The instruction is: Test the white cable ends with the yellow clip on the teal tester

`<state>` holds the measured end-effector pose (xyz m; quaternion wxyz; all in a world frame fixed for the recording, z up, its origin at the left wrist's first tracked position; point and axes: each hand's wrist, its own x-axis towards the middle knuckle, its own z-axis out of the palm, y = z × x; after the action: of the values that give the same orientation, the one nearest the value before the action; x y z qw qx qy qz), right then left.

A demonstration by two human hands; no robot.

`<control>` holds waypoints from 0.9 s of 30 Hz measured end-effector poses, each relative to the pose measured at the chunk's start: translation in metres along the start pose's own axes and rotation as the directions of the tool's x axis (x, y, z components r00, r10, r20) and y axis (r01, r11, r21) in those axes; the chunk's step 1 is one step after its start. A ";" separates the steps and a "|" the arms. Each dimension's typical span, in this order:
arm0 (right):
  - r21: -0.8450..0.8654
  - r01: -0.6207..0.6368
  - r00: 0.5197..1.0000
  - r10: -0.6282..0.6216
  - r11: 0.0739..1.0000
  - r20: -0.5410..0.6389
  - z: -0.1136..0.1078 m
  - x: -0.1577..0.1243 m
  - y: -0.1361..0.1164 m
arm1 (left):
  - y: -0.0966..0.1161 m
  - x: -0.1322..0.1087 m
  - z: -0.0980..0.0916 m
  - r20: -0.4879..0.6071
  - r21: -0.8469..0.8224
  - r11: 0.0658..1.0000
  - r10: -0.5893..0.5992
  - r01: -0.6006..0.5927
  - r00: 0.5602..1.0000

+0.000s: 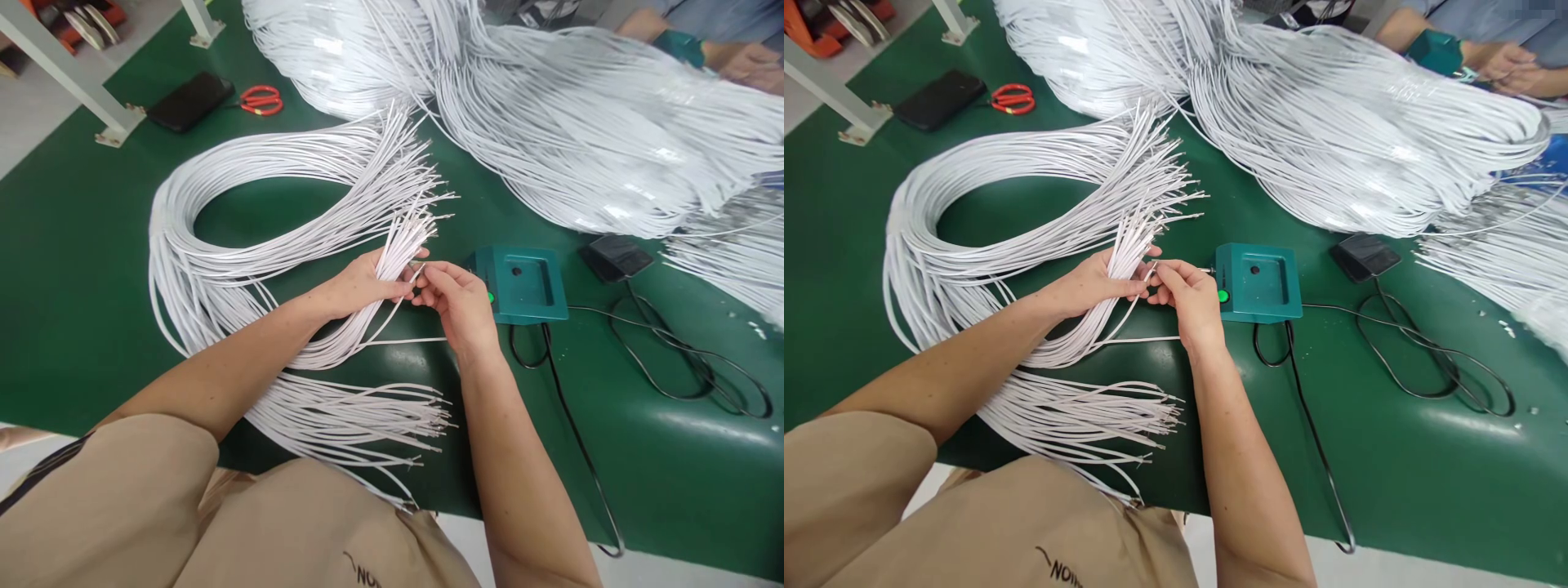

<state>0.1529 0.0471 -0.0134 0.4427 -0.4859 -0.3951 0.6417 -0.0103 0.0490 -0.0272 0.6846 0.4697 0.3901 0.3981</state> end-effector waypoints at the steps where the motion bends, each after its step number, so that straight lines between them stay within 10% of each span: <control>1: -0.024 0.018 1.000 -0.018 1.000 -0.017 0.001 0.000 0.000 | 0.000 0.000 0.000 0.005 0.001 1.000 -0.002 0.002 1.000; 15: -0.283 0.017 0.983 -0.068 0.959 -0.173 0.002 0.001 0.001 | 0.001 0.001 -0.001 -0.012 0.001 1.000 -0.019 0.019 1.000; 21: -0.328 0.144 0.983 -0.174 0.934 -0.061 0.003 -0.001 0.001 | 0.002 0.000 -0.003 -0.015 0.022 1.000 -0.011 0.011 1.000; 24: -0.573 0.303 0.942 -0.330 0.761 0.061 0.001 -0.002 0.006 | 0.002 0.001 -0.003 -0.016 0.015 0.999 -0.029 0.029 0.999; 27: -0.851 0.441 0.826 -0.501 0.284 0.260 -0.004 -0.003 0.006 | 0.001 0.003 -0.005 -0.029 -0.012 0.998 -0.058 0.058 0.998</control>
<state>0.1559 0.0426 -0.0184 0.3012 -0.5222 -0.7808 0.1640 -0.0136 0.0537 -0.0276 0.6926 0.4487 0.4113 0.3870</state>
